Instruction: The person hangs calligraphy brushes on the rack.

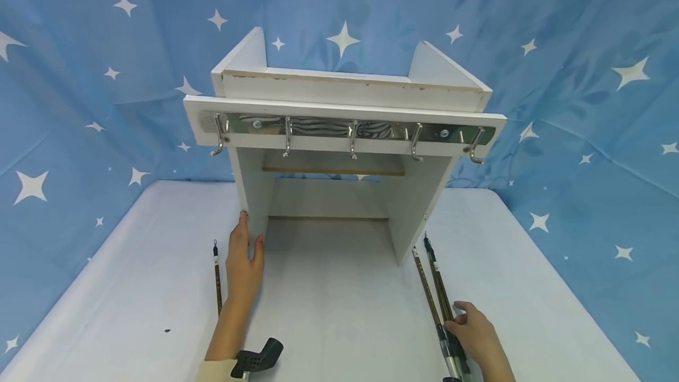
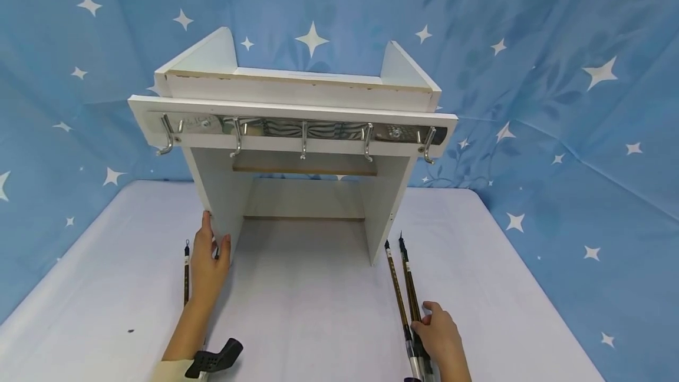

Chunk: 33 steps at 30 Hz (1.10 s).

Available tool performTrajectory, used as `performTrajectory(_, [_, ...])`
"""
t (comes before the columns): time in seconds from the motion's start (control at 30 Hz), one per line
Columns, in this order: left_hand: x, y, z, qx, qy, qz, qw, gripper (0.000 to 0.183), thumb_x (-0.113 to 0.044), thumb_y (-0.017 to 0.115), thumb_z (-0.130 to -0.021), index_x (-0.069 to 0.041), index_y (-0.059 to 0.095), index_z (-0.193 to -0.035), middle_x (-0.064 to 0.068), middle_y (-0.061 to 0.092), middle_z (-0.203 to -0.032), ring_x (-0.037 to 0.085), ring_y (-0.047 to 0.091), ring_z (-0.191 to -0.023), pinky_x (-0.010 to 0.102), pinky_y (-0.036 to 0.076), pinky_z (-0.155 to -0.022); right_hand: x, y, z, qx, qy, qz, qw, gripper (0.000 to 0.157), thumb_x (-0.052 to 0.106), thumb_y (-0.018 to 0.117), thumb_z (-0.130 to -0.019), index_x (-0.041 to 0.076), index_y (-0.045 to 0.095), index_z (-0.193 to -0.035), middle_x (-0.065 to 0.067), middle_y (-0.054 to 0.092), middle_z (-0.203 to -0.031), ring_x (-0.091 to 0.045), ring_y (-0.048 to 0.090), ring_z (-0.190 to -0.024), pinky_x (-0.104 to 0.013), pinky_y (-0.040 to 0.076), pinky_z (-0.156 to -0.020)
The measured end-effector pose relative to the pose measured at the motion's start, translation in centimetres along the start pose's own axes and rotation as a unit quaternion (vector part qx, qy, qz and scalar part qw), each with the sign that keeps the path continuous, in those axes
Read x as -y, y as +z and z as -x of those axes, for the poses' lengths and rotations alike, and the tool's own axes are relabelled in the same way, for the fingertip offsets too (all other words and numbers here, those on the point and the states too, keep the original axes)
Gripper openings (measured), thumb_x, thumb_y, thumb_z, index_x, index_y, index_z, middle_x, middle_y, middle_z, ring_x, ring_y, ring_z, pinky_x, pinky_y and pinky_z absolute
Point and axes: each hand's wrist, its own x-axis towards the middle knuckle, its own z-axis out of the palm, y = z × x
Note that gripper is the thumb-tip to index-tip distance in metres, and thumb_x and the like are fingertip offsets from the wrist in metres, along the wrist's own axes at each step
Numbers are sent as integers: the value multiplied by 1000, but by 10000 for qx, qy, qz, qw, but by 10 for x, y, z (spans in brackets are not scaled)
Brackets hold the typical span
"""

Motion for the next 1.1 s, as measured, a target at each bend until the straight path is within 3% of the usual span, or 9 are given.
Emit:
performTrajectory(0.3, [-4, 2, 1, -35, -3, -193, 9998, 68, 10, 57, -82, -4, 29, -142, 25, 47, -125, 39, 48, -114, 48, 45, -86, -1, -4, 1, -87, 102, 154, 9998, 59, 14, 65, -81, -14, 38, -126, -15, 61, -86, -23, 60, -76, -43, 50, -66])
performTrajectory(0.77, [-2, 2, 0, -204, 180, -269, 9993, 72, 14, 57, -79, -7, 29, -143, 26, 49, -121, 41, 51, -108, 51, 47, -80, 1, -5, 7, -395, -357, -62, 9986, 52, 11, 59, -84, -11, 39, -127, -15, 62, -90, -24, 61, -76, -39, 49, -61])
performTrajectory(0.97, [0, -1, 4, -75, 207, -347, 9992, 72, 11, 58, -80, -8, 28, -143, 26, 50, -118, 42, 53, -104, 51, 50, -74, 8, -7, 16, -670, -409, -162, 9968, 47, 9, 57, -86, -7, 42, -127, -17, 63, -95, -27, 62, -81, -38, 51, -63])
performTrajectory(1.1, [1, -1, 3, -33, 180, -346, 9992, 73, 11, 56, -81, -8, 26, -144, 27, 49, -119, 43, 52, -104, 52, 49, -74, 19, -16, 23, -1181, -620, -400, 9903, 44, 9, 55, -88, -2, 43, -129, -22, 62, -102, -26, 62, -81, -33, 51, -61])
